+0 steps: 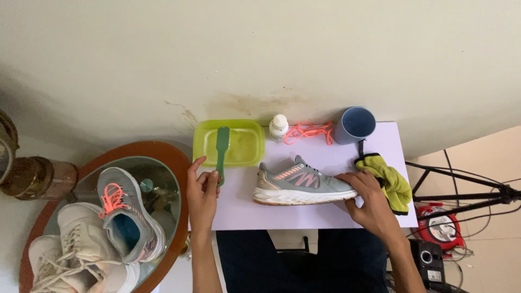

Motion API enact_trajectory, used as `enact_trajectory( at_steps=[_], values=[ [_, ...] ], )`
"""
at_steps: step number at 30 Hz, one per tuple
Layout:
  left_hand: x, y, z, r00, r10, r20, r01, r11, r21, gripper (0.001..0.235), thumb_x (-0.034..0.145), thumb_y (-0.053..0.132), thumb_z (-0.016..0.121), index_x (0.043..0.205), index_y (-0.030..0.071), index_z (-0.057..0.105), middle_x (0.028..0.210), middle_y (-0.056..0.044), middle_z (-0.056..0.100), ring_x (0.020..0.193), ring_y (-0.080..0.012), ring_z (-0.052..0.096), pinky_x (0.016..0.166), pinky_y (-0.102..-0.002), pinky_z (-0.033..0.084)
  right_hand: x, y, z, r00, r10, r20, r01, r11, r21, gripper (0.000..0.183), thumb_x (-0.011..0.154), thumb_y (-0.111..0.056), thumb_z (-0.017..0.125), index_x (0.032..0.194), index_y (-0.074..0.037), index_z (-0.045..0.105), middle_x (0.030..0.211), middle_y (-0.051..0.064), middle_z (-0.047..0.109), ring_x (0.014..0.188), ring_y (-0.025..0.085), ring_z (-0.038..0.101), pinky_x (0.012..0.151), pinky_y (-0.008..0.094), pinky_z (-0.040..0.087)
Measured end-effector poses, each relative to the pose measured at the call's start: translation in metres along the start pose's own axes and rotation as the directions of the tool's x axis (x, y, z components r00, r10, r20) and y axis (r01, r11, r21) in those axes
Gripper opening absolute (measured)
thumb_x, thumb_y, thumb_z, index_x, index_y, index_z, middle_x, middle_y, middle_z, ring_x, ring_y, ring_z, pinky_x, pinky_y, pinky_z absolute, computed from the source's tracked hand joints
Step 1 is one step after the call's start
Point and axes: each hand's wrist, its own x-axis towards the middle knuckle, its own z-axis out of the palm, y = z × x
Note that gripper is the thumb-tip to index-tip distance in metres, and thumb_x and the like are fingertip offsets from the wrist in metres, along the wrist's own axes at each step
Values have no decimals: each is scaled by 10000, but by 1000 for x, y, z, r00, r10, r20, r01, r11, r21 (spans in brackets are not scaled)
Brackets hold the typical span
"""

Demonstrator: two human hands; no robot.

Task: The person cleans a grey sneaker with pink laces. They first wipe the shoe with a yellow cloth, then use a brush dipped in a green liquid from a container to scrub the sole and sides of the shoe.

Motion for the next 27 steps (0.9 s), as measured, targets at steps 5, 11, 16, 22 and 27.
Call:
enact_trajectory(
  at_steps=[5,11,16,22,27],
  values=[
    [-4,2,1,997,-73,-2,73,997,2,408,1019,258,564,1412,161,506,779,-72,634,644,-130,489,595,-272,429,-5,17,5,997,-54,50,54,999,-8,540,771,-14,614,1300,-111,664,1228,88,686,1180,318,572,1058,450,431],
    [-9,-5,0,998,-56,-21,54,996,-77,422,1007,218,595,1413,145,510,757,-56,613,672,-117,484,622,-268,419,-7,18,7,998,-33,51,33,999,-6,569,754,-10,621,1308,-133,662,1244,76,688,1201,318,568,1069,450,422],
    [-10,-8,0,996,-58,-62,59,998,19,409,1008,207,593,1407,156,516,717,-28,569,626,-130,465,650,-287,405,-5,19,8,998,-41,37,41,999,1,632,714,7,590,1328,-136,640,1210,88,663,1187,320,563,1047,447,430],
    [-15,-14,3,987,-100,-129,95,995,-44,408,1006,189,600,1399,141,504,747,-82,634,693,-140,517,631,-294,434,-2,3,-5,996,-44,80,34,992,125,980,499,143,364,1416,-120,586,1291,128,658,1234,329,558,1143,450,378],
    [-24,-5,11,969,-160,-188,120,970,-209,347,1002,199,608,1333,125,535,740,-57,546,681,-154,493,658,-300,426,9,-30,-10,995,-20,-97,45,963,264,879,522,126,345,1323,-69,650,1339,107,696,1275,298,581,1223,461,357]
  ],
)
